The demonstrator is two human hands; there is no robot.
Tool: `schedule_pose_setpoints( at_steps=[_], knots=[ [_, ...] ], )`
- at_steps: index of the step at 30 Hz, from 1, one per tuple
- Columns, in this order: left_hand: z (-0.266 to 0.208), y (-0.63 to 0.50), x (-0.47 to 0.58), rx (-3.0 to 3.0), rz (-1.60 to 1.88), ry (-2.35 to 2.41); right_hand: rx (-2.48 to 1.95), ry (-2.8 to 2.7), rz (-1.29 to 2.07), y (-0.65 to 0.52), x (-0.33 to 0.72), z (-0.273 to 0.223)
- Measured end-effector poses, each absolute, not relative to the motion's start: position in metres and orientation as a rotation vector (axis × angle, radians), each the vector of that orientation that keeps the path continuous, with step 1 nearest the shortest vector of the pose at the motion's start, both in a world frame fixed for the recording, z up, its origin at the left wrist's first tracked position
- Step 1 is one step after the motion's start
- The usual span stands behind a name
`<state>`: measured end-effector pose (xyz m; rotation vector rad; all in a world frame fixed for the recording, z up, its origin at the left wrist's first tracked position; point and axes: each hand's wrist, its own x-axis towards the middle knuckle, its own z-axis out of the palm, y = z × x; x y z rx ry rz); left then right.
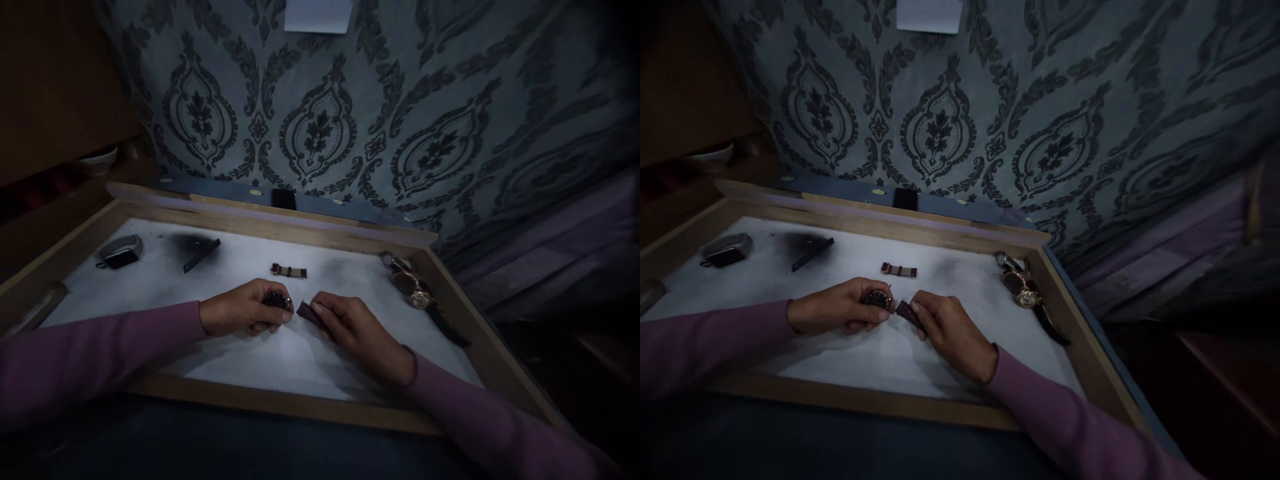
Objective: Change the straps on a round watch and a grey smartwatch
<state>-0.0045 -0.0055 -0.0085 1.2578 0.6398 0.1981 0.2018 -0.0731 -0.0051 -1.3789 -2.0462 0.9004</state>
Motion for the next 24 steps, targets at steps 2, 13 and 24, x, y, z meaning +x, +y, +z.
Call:
schedule_pose_setpoints(
  at_steps=[2, 13, 24],
  knots=[
    [-0.008, -0.008, -0.002, 1.276, 0.215, 0.650, -1.379, -2.065, 0.903, -0.077, 0.198, -0.003],
    [0.003, -0.018, 0.004, 1.381, 0.357, 0.711, -1.408, -1.984, 0.803, -0.086, 0.189, -0.002],
    [0.002, -0.016, 0.001, 1.642, 0.381, 0.593, -1.342, -1.600, 1.185, -0.077, 0.189, -0.008]
  ],
)
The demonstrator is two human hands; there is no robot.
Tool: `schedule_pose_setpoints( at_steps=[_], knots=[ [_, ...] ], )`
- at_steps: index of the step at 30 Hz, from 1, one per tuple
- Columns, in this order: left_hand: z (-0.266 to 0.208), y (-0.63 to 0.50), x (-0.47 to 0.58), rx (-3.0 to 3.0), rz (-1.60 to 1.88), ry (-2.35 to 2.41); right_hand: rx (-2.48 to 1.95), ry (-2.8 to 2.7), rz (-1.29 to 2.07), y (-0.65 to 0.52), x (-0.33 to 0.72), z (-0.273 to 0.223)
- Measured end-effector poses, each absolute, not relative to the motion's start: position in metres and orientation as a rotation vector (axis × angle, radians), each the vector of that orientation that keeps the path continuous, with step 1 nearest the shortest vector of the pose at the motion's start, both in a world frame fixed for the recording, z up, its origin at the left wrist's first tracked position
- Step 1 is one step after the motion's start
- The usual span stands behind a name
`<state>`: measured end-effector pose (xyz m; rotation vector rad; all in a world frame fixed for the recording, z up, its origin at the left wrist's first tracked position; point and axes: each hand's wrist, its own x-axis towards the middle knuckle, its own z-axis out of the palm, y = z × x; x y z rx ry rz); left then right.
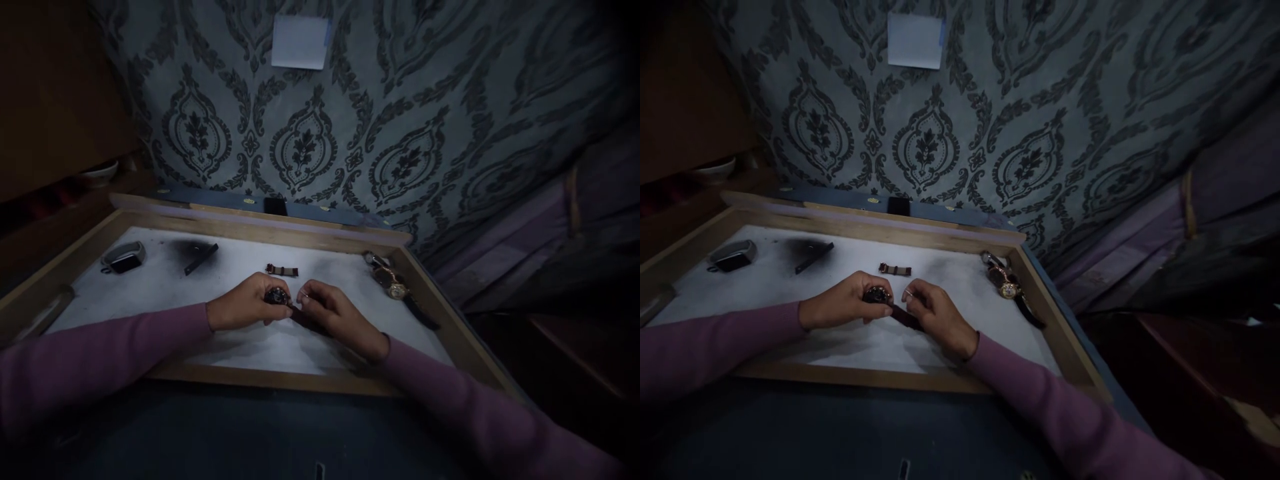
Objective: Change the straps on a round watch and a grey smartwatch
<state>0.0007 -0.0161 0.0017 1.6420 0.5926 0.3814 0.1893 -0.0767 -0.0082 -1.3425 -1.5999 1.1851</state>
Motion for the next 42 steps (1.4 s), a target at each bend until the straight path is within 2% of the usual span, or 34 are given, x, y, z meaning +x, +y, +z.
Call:
schedule_pose_setpoints(
  at_steps=[9, 20, 31, 42],
  knots=[
    [0.008, -0.019, -0.003, 2.060, 0.469, 0.564, -1.264, -1.447, 1.649, -0.063, 0.190, 0.001],
    [0.001, -0.010, -0.001, 1.821, 0.401, 0.519, -1.035, -1.310, 2.042, -0.055, 0.205, -0.012],
    [-0.002, -0.008, -0.001, 1.693, 0.419, 0.602, -1.084, -1.229, 1.956, -0.053, 0.204, -0.012],
    [-0.014, 0.000, -0.003, 1.298, 0.339, 0.662, -1.181, -1.469, 1.580, -0.048, 0.204, -0.013]
  ],
)
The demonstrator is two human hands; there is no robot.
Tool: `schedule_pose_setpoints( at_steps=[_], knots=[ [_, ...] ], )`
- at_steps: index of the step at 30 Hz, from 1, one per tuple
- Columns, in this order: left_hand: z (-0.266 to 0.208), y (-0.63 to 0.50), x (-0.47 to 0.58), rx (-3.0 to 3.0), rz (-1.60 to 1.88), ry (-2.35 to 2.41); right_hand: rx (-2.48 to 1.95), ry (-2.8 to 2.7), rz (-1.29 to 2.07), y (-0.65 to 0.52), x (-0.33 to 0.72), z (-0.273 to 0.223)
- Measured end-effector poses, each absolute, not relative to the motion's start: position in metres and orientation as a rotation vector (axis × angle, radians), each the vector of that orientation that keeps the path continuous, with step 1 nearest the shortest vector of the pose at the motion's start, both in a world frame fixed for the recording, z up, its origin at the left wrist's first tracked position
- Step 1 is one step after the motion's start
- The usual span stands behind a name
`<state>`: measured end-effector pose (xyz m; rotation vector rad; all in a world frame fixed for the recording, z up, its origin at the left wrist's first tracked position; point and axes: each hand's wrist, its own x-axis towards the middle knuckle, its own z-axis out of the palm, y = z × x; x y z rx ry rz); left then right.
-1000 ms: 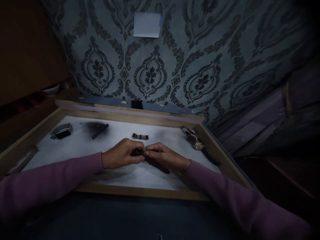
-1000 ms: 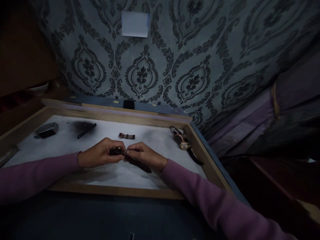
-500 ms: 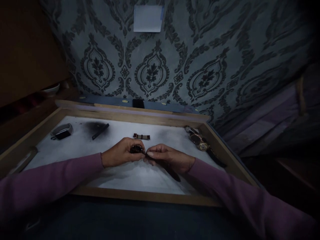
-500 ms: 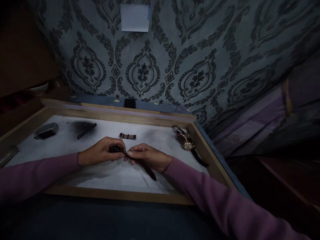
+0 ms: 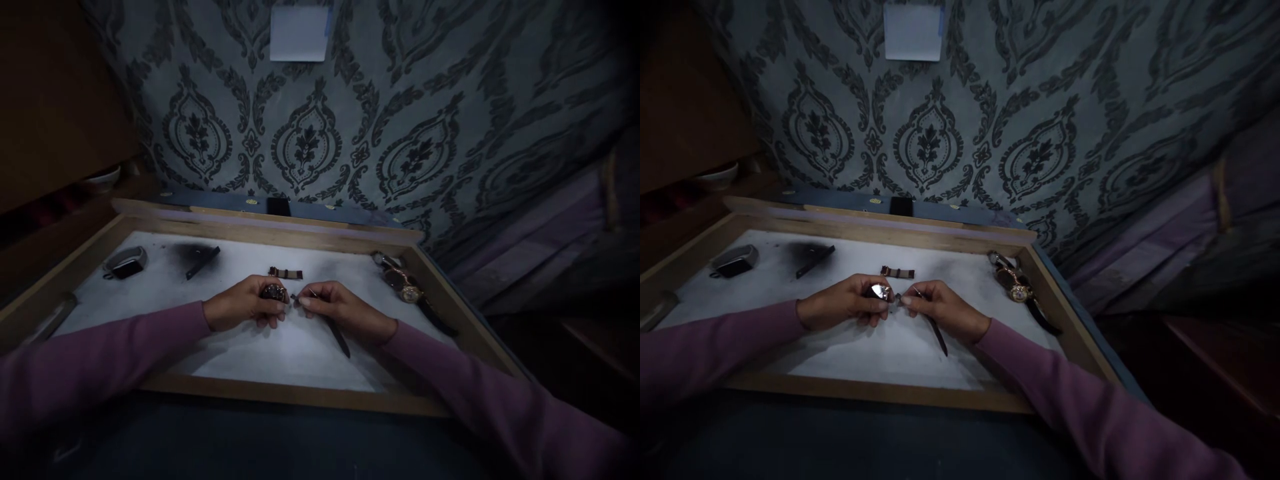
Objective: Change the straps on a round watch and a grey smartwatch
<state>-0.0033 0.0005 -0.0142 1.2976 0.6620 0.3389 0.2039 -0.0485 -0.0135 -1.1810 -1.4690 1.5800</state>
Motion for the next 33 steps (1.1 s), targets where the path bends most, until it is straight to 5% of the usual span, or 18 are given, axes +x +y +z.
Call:
schedule_pose_setpoints(
  at_steps=[28, 33],
  knots=[
    [-0.018, -0.004, 0.000, 1.295, 0.338, 0.654, -1.195, -1.672, 1.460, -0.051, 0.205, -0.021],
    [-0.017, -0.004, 0.000, 1.307, 0.315, 0.665, -1.278, -1.861, 1.174, -0.050, 0.214, -0.010]
  ],
)
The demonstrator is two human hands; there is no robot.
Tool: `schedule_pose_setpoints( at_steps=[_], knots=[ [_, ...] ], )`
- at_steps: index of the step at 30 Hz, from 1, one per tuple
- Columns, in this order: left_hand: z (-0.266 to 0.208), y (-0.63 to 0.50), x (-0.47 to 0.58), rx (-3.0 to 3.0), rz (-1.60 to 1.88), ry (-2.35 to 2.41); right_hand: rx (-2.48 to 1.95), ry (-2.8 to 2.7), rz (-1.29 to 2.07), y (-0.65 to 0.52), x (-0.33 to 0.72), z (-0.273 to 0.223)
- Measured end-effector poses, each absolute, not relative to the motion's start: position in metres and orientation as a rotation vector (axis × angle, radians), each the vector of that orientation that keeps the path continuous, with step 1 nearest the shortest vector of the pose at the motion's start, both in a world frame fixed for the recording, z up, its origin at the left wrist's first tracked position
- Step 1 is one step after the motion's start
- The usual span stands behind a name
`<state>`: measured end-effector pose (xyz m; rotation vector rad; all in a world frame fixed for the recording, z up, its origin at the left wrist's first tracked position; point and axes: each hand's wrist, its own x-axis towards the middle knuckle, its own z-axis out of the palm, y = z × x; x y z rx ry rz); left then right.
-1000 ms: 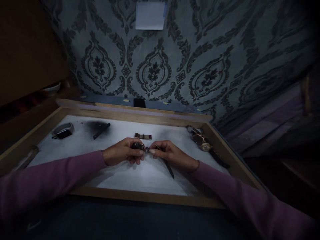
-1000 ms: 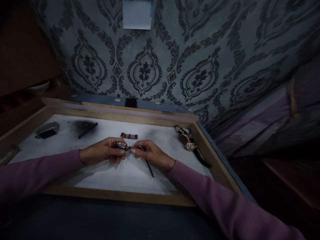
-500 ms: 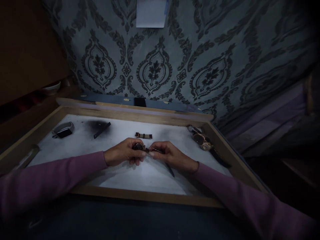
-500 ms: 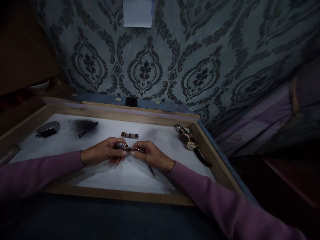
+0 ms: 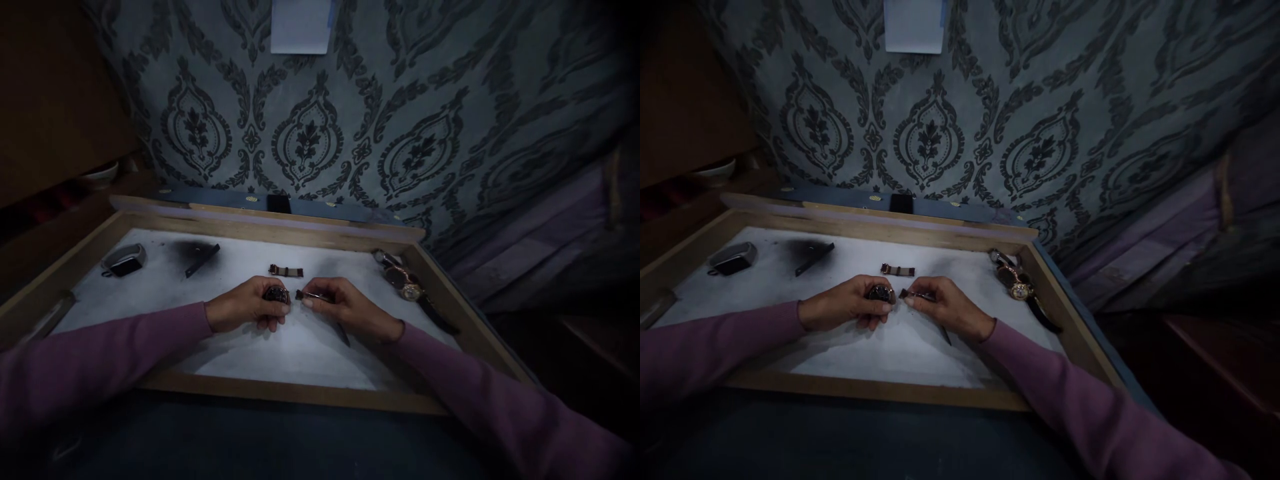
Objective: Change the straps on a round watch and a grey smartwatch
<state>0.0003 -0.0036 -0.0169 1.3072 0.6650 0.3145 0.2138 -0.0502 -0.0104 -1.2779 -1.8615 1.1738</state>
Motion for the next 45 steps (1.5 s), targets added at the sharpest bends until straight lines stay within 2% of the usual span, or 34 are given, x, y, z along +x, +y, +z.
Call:
schedule_pose_setpoints(
  at_steps=[5, 15, 45],
  knots=[
    [-0.017, -0.003, 0.000, 1.321, 0.298, 0.674, -1.512, -2.240, 0.692, -0.049, 0.229, 0.000],
    [-0.012, -0.004, 0.000, 1.362, 0.271, 0.683, -1.531, -2.341, 0.482, -0.049, 0.228, -0.012],
    [-0.013, -0.003, -0.004, 1.464, 0.207, 0.635, -1.466, -2.232, 0.579, -0.046, 0.238, -0.015]
  ],
)
